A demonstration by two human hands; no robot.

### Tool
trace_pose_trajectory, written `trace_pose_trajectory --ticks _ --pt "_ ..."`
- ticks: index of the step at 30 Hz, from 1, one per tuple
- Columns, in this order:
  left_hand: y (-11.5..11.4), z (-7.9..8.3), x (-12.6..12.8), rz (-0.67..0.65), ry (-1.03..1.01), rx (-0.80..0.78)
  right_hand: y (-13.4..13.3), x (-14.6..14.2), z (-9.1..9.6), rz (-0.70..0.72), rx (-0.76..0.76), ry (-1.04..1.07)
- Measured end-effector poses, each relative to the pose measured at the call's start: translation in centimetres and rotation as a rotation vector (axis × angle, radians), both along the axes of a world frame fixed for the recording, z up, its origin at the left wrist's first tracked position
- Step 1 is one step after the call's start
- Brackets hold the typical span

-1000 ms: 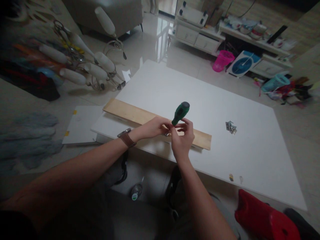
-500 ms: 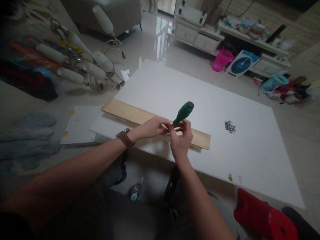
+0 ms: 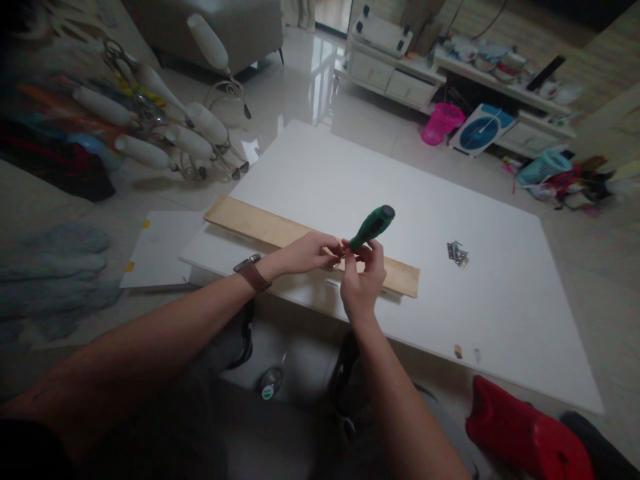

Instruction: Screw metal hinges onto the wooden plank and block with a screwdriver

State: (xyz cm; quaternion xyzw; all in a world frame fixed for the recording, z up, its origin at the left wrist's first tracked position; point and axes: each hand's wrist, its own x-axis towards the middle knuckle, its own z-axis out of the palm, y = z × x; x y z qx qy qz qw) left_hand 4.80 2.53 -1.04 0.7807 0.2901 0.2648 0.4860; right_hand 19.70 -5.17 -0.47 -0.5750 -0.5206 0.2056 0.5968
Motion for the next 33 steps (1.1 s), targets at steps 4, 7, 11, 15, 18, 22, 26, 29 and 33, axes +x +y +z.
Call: trace_pose_trajectory --ticks 4,7,11,15,18,22,26,29,33 --pt "0.3 -0.4 -0.1 -0.030 0.119 0.110 0.0 0.4 0.1 -0.039 0.044 -0.010" --pt "0.4 -0.7 0.0 -0.045 0.172 0.159 0.0 0.8 0.0 -0.061 0.057 -0.001" --pt "0.2 -0.4 0.1 -0.079 0.232 0.201 0.1 1.2 -0.3 -0.044 0.050 0.035" --pt "0.2 -0.3 0.0 -0.106 0.268 0.254 0.5 1.3 -0.5 -0.004 0.042 0.073" --pt "0.3 -0.5 0.0 -0.109 0.285 0.270 0.8 1.2 -0.4 -0.005 0.010 0.059" --pt "0.3 -0.6 0.1 -0.107 0.303 0.304 0.9 1.3 -0.5 0.002 -0.037 0.001" --pt "0.0 -0.4 0.1 -0.107 0.337 0.322 0.7 1.3 -0.4 -0.013 -0.057 -0.040" --pt "-0.2 -0.4 0.0 -0.082 0.344 0.309 0.5 1.3 -0.2 -0.020 -0.109 -0.066" --pt "-0.2 -0.4 -0.2 -0.082 0.256 0.268 0.4 1.4 0.2 -0.049 -0.195 -0.157"
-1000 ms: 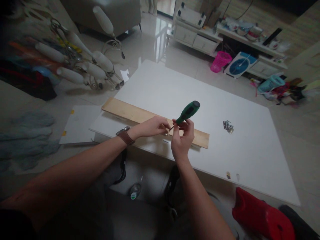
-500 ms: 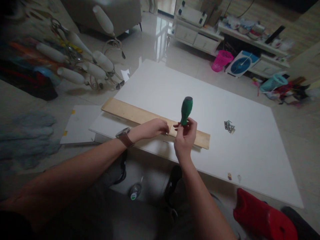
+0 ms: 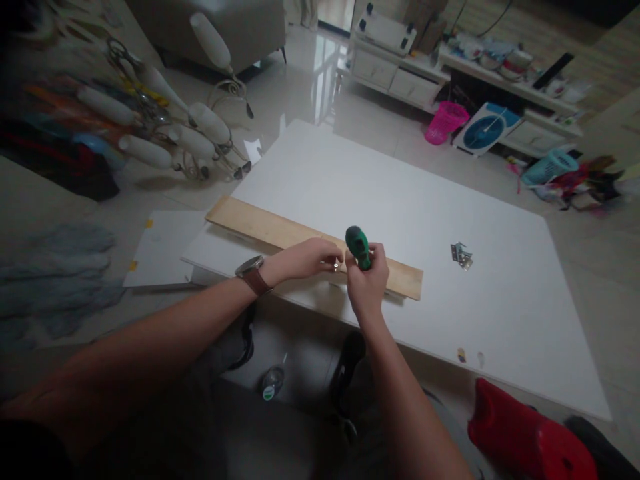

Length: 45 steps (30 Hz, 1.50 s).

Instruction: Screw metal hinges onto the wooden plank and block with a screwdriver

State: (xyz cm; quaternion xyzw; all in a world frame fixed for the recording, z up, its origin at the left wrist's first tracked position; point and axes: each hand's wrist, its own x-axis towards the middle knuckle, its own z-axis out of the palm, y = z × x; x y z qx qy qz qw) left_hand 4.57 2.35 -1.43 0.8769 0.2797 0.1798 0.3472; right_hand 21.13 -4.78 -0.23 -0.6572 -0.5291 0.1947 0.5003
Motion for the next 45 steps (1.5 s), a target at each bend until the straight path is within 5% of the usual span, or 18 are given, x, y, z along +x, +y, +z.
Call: trace_pose_trajectory --ticks 15,22,45 --pt "1.1 -1.4 -0.8 -0.044 -0.124 -0.013 0.3 0.5 -0.5 0.139 -0.304 -0.195" --pt "1.1 -1.3 -0.7 -0.068 -0.183 -0.089 0.5 0.6 -0.7 0.088 -0.406 -0.310" --pt "0.6 -0.8 -0.8 0.033 -0.159 -0.121 0.1 0.2 -0.5 0.165 -0.494 -0.570"
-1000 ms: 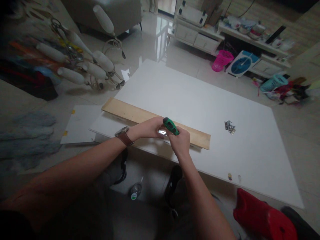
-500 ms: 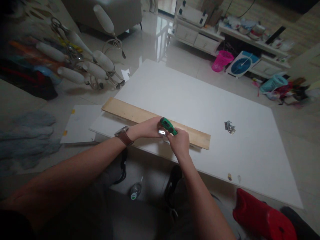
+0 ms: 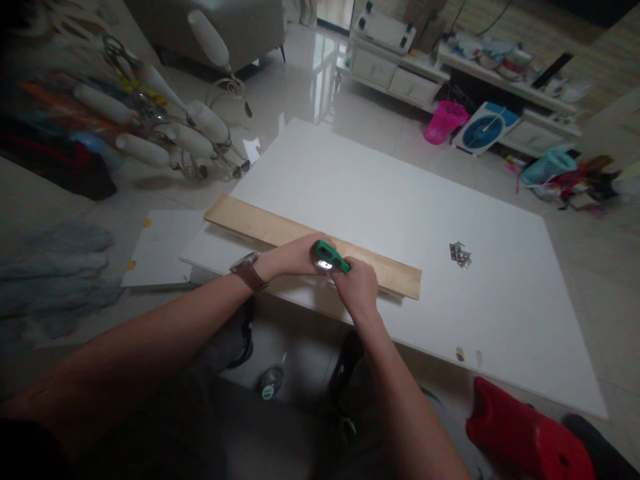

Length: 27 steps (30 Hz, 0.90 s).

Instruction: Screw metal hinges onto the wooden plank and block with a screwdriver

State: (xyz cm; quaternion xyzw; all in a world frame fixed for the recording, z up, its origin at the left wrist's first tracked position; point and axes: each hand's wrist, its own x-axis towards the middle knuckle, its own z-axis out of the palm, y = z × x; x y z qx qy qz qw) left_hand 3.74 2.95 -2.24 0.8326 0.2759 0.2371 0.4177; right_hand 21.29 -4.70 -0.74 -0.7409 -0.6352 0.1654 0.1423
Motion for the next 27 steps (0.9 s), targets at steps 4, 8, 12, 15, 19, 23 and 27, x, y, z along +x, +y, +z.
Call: trace_pose_trajectory --ticks 4,8,12,15,19,23,27 --pt "0.11 -0.17 -0.01 0.004 0.002 0.029 -0.10 -0.14 0.22 0.019 -0.007 0.038" --pt "0.19 -0.36 0.04 -0.012 -0.010 0.052 -0.07 -0.31 0.36 0.007 -0.021 0.059" --pt "0.11 -0.42 0.09 0.017 0.006 0.038 0.04 -0.29 0.15 -0.020 -0.001 0.047" --pt "0.13 -0.54 0.12 0.007 -0.010 0.021 0.09 -0.17 -0.15 -0.013 0.011 0.023" --pt "0.28 -0.75 0.18 0.001 -0.023 -0.009 0.07 -0.12 -0.30 0.014 0.021 0.036" --pt "0.34 -0.69 0.22 0.013 0.001 0.013 -0.07 -0.26 -0.06 0.050 0.017 0.028" --pt "0.32 -0.47 0.23 0.007 0.026 0.071 -0.17 -0.33 0.06 0.079 0.013 0.031"
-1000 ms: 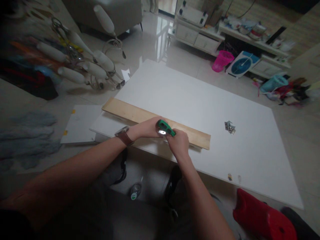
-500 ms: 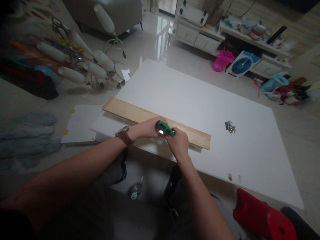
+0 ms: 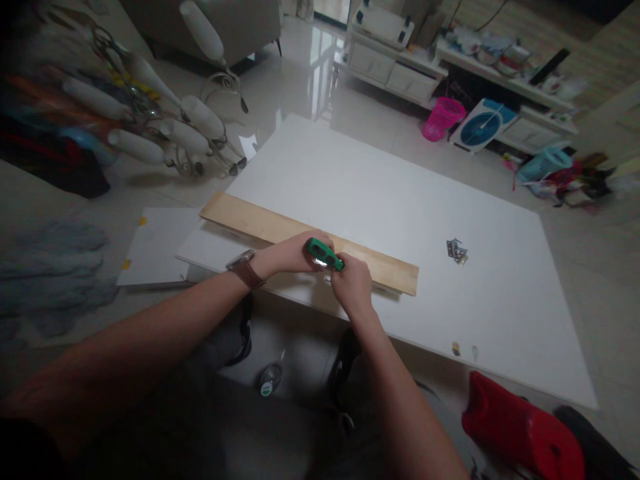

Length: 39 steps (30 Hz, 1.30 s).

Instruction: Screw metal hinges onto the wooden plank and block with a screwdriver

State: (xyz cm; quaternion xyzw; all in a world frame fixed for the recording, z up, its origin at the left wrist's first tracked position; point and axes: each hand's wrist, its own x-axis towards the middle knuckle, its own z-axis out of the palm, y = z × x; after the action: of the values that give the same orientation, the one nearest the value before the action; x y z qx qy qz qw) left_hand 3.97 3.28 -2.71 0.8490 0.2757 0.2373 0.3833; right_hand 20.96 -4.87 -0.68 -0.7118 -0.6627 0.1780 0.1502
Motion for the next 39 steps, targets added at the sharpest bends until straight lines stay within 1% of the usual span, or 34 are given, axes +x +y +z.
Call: trace_pose_trajectory --ticks 8,12,16,23,29,36,39 --pt "0.00 0.09 0.02 -0.018 0.029 0.052 0.07 0.12 0.02 -0.004 -0.005 0.014" --pt "-0.11 -0.13 -0.06 0.012 -0.001 -0.010 0.14 0.02 0.04 -0.067 -0.006 0.030" --pt "-0.30 0.01 -0.16 0.029 -0.006 -0.041 0.16 0.01 0.00 -0.119 -0.008 -0.020" --pt "-0.24 0.11 -0.17 0.024 -0.011 -0.072 0.04 0.05 0.16 -0.079 -0.008 -0.024" --pt "-0.32 0.06 -0.22 0.035 0.018 -0.046 0.11 0.04 0.13 -0.085 -0.007 -0.028" --pt "-0.22 -0.14 -0.13 0.021 -0.030 -0.067 0.09 0.02 0.15 -0.071 -0.007 -0.028" --pt "-0.13 -0.16 -0.08 0.016 -0.034 -0.045 0.04 0.07 0.11 -0.057 -0.001 -0.010"
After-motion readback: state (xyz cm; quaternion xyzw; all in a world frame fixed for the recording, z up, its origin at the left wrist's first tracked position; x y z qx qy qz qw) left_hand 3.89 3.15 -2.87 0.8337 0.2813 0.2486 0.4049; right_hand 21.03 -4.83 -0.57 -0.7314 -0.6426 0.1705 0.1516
